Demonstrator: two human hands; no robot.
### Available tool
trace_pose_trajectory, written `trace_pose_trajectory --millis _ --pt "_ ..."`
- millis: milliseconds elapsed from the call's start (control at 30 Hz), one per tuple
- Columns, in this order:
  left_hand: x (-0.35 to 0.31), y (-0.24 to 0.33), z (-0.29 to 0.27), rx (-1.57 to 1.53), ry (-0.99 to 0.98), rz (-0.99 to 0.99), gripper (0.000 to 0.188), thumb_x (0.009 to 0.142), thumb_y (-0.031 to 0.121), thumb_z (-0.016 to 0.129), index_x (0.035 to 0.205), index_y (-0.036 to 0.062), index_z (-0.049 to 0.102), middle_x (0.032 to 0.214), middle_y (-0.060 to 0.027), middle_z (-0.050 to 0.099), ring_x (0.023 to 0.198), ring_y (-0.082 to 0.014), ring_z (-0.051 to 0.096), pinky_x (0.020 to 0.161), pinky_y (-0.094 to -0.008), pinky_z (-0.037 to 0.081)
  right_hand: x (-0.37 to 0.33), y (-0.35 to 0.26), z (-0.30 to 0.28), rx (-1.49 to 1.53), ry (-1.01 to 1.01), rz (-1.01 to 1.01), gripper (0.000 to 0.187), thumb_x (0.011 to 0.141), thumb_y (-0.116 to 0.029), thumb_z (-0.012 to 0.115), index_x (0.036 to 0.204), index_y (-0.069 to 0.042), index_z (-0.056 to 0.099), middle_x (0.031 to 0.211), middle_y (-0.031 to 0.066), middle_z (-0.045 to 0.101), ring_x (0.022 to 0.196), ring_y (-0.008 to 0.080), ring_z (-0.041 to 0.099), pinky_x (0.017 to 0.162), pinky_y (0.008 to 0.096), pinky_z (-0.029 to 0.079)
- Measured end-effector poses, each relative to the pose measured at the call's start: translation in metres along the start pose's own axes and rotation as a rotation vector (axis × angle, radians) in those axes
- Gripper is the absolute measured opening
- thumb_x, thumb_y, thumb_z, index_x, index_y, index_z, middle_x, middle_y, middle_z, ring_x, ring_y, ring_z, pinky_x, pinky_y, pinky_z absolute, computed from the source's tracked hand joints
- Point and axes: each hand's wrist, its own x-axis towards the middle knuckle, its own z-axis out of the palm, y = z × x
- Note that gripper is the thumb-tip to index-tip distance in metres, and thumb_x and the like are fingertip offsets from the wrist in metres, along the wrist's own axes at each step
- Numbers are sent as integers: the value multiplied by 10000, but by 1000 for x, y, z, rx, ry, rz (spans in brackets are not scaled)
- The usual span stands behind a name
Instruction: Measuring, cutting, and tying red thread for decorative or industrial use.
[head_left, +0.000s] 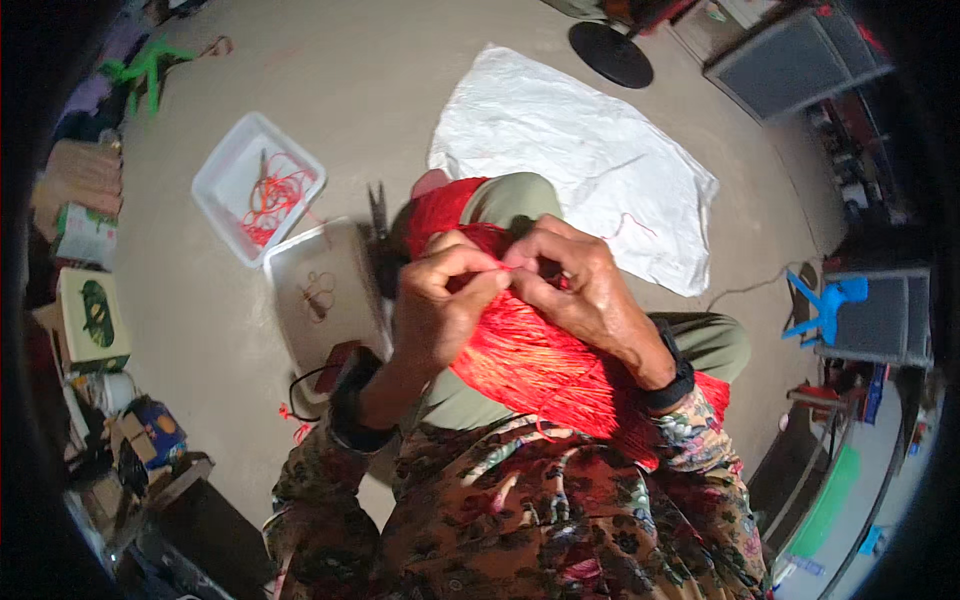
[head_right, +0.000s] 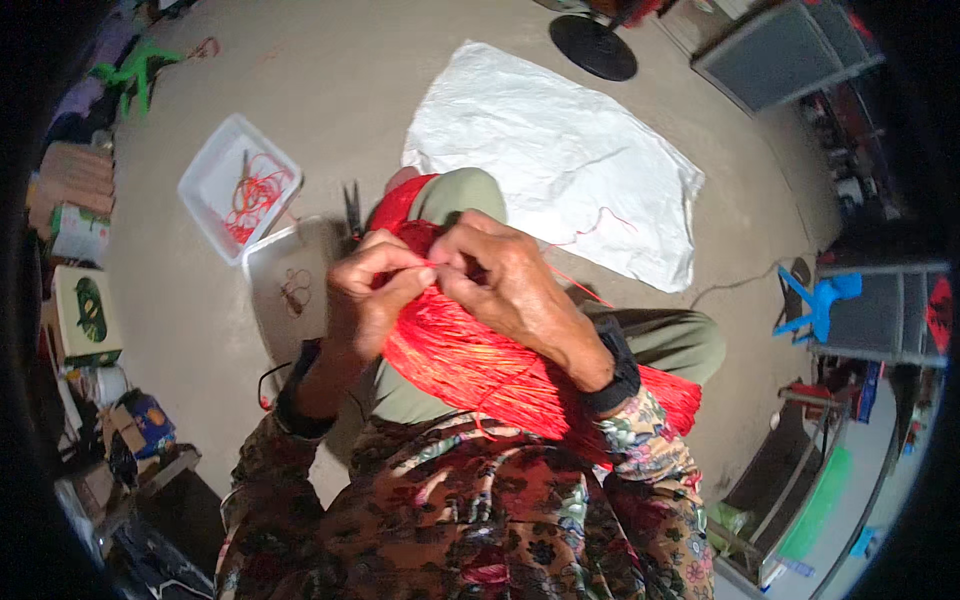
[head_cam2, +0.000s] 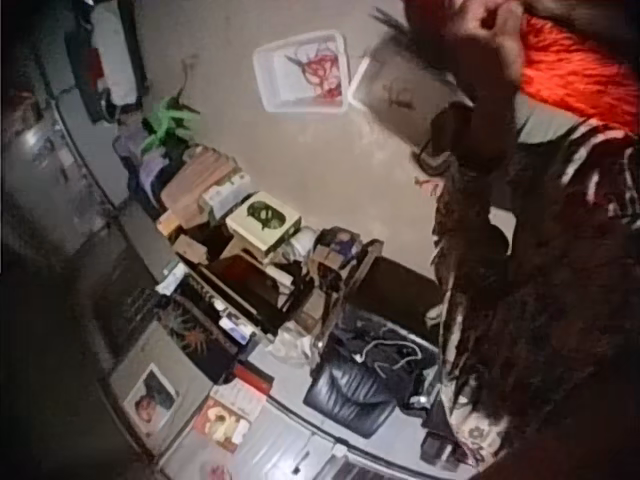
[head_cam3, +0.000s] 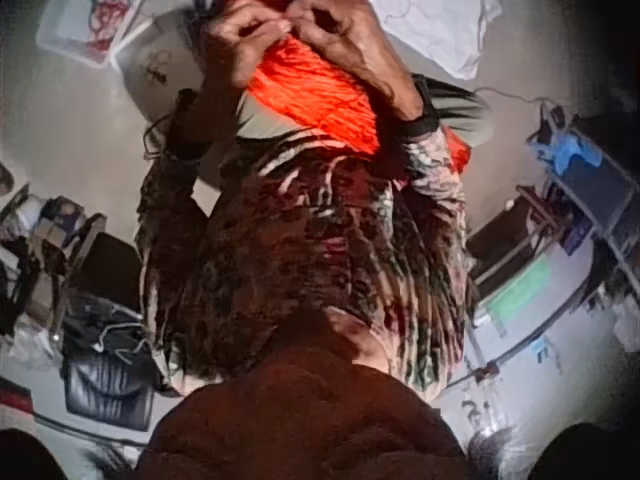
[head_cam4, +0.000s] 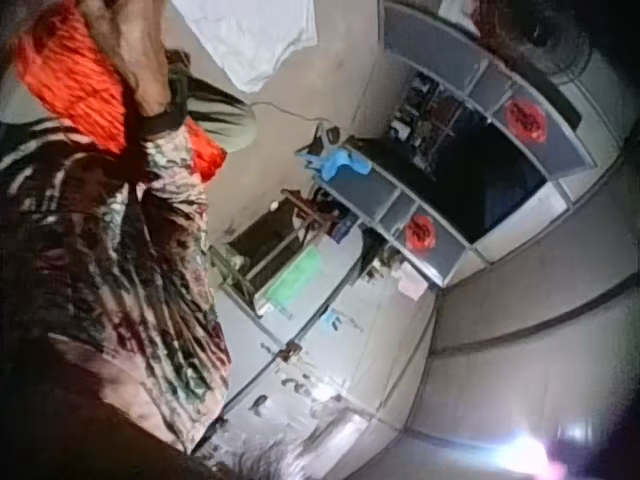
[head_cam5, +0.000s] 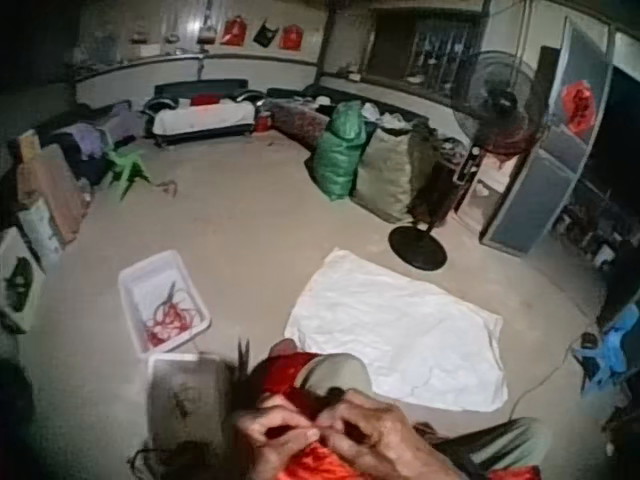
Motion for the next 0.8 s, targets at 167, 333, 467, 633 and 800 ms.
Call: trace_pose_trajectory --millis 167,333,467,633,800 --pt "-2 0 8 37 63 111 49 759 -6 677 761 -14 629 751 -86 590 688 -184 588 652 -280 453 -4 2 -2 9 10 56 79 783 -12 630 840 7 578 715 58 500 654 136 465 595 285 412" --pt "3 -1 -3 -244 -45 -174 48 792 8 668 777 -23 635 754 -34 581 729 -90 555 677 -245 435 -1 9 -1 134 -26 64 55 809 -21 606 859 -4 592 711 -7 479 670 88 427 599 248 383" --pt "13 -4 -10 -324 -193 -276 79 873 60 592 840 -5 623 790 -3 572 744 -71 530 711 -214 422 -3 25 -3 275 -64 164 94 859 -47 581 938 -30 631 743 -56 456 701 43 415 615 214 375" --pt "24 7 -17 -472 -315 -466 114 889 100 577 861 -1 619 782 9 584 758 -63 536 731 -213 419 5 24 -11 382 -119 221 112 871 -77 603 960 -19 640 756 -43 504 721 61 449 631 235 402" --pt "16 -12 -30 -540 -305 -381 124 873 97 587 891 -17 630 818 -22 616 769 -85 562 734 -229 438 20 9 -1 196 -121 128 101 847 -83 645 912 -6 640 762 -1 550 747 86 502 669 252 434"
